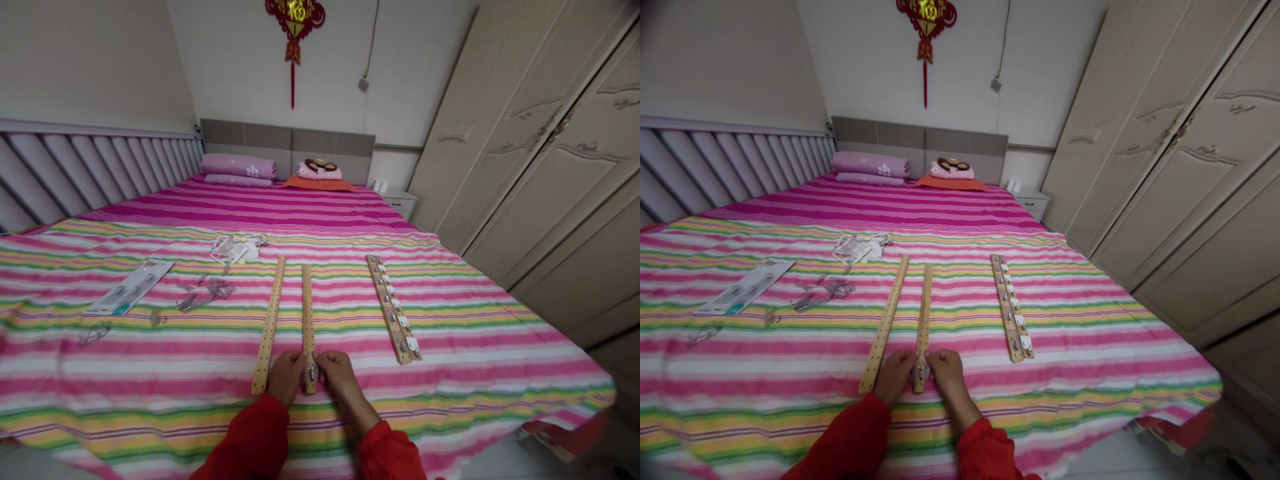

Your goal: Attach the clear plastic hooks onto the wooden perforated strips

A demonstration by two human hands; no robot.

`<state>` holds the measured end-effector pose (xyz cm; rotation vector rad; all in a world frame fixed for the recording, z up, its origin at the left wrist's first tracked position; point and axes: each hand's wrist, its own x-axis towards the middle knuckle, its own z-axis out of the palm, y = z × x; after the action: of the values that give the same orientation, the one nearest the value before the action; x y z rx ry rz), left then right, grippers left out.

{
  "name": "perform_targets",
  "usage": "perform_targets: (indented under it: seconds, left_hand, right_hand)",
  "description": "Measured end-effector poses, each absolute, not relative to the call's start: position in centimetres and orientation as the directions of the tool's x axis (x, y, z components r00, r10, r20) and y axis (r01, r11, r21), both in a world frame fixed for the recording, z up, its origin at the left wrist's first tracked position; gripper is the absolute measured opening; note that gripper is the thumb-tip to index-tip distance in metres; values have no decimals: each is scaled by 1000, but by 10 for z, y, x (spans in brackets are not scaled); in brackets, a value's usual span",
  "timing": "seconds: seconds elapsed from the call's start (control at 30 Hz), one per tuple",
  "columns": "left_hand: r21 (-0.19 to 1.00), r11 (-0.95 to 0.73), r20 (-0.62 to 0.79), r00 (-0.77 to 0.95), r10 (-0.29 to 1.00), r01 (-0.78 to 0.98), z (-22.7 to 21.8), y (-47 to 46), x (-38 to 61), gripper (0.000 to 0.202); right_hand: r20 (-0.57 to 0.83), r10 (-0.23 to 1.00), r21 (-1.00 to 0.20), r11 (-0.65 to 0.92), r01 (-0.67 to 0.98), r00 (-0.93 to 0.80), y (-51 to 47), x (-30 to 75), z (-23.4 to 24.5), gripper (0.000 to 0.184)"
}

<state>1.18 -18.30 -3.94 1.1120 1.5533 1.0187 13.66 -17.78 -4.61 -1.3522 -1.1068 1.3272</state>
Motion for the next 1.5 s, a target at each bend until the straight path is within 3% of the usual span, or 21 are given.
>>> perform_targets:
  seconds: [0.17, 0.37, 0.53, 0.7, 0.8, 0.87, 0.97, 1.1, 1.2, 1.37, 1.5]
  left_hand:
    - [962, 255, -241, -143, 960, 95, -47, -182, 15, 27]
    - [960, 233, -206, -169, 964, 155, -44, -182, 15, 28]
    - [929, 346, -345, -30, 938, 135, -23, -195, 7, 37]
    - [948, 285, -305, 140, 942, 144, 16, -194, -30, 37]
    - [989, 88, -77, -98, 992, 122, 35, -168, -72, 42]
    - [988, 9, 44, -327, 944, 157, 36, -143, -103, 44]
    - [957, 116, 39, -513, 857, 267, 22, -109, -143, 40]
    - [869, 250, 51, -579, 814, 428, 0, -83, -167, 36]
    - [835, 260, 72, -566, 821, 484, -5, -73, -168, 35]
    - [829, 241, 90, -547, 833, 504, -5, -68, -166, 27]
    - [873, 193, 107, -561, 821, 448, -7, -83, -165, 33]
  right_hand:
    - [-239, 971, -962, -235, -138, 14, -176, 135, -46, 41]
    - [-271, 962, -954, -268, -136, 2, -176, 135, -41, 42]
    - [-278, 960, -953, -274, -127, 16, -183, 136, -39, 52]
    - [-143, 986, -981, -129, -149, 91, -182, 139, -40, 46]
    - [-116, 987, -982, -96, -164, 113, -178, 143, -42, 44]
    - [-137, 985, -977, -117, -179, 103, -175, 145, -45, 44]
    - [-182, 980, -965, -163, -206, 80, -171, 146, -51, 44]
    - [-207, 977, -957, -191, -219, 54, -170, 146, -57, 44]
    - [-206, 977, -958, -190, -213, 55, -170, 146, -59, 45]
    - [-219, 974, -958, -203, -204, 58, -169, 146, -59, 47]
    - [-227, 973, -956, -214, -200, 43, -170, 147, -56, 47]
